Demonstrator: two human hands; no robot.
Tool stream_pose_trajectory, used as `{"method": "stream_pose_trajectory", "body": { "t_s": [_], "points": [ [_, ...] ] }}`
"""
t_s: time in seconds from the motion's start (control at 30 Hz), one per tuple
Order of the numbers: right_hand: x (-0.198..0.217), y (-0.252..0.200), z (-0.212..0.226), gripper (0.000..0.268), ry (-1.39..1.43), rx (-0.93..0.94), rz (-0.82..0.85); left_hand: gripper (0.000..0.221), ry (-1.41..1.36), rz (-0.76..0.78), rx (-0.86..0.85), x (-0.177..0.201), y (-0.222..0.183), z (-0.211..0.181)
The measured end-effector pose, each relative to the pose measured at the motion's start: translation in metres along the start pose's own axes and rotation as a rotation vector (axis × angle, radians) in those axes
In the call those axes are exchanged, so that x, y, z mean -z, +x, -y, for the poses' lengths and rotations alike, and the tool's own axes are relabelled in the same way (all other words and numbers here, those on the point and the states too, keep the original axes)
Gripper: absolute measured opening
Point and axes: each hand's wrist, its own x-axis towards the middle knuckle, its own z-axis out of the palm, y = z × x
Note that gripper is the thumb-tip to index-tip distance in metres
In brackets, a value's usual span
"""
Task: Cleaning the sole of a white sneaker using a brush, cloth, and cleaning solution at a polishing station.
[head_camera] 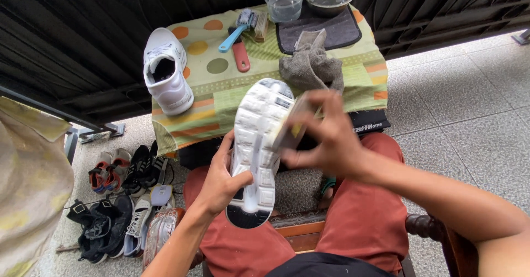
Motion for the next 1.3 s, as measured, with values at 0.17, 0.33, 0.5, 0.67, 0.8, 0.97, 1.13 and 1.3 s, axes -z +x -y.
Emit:
{"method": "stream_pose_trajectory", "body": {
  "t_s": [0.17, 0.33, 0.5, 0.67, 0.8, 0.97, 1.13, 1.3],
  "points": [
    [0.028, 0.021, -0.048, 0.051, 0.021, -0.162, -0.088, 0.102, 0.041, 0.1, -0.029, -0.022, -0.001, -0.017],
    [0.028, 0.024, -0.03, 0.055, 0.139, -0.129, 0.034, 0.101, 0.068, 0.098, -0.028, -0.028, -0.005, -0.032],
    [0.023, 0.02, -0.035, 0.052, 0.02, -0.225, -0.044, 0.102, 0.114, 0.081, -0.034, -0.029, -0.007, -0.028],
    [0.02, 0.017, -0.036, 0.053, 0.054, -0.218, 0.005, 0.101, 0.139, 0.073, -0.035, -0.033, -0.012, -0.038],
    [0.02, 0.016, -0.006, 0.053, 0.03, -0.135, 0.032, 0.102, 0.075, 0.04, -0.038, -0.03, -0.004, -0.026],
    [0.014, 0.012, -0.03, 0.056, -0.01, -0.092, 0.029, 0.101, 0.113, 0.033, -0.034, -0.028, -0.007, -0.04],
    [0.024, 0.011, -0.002, 0.058, -0.001, -0.053, 0.185, 0.092, 0.228, -0.029, 0.005, -0.033, -0.013, -0.041],
    [0.008, 0.027, -0.077, 0.052, -0.259, -0.102, 0.055, 0.087, 0.17, -0.09, 0.001, -0.026, -0.012, -0.046]
  ]
}}
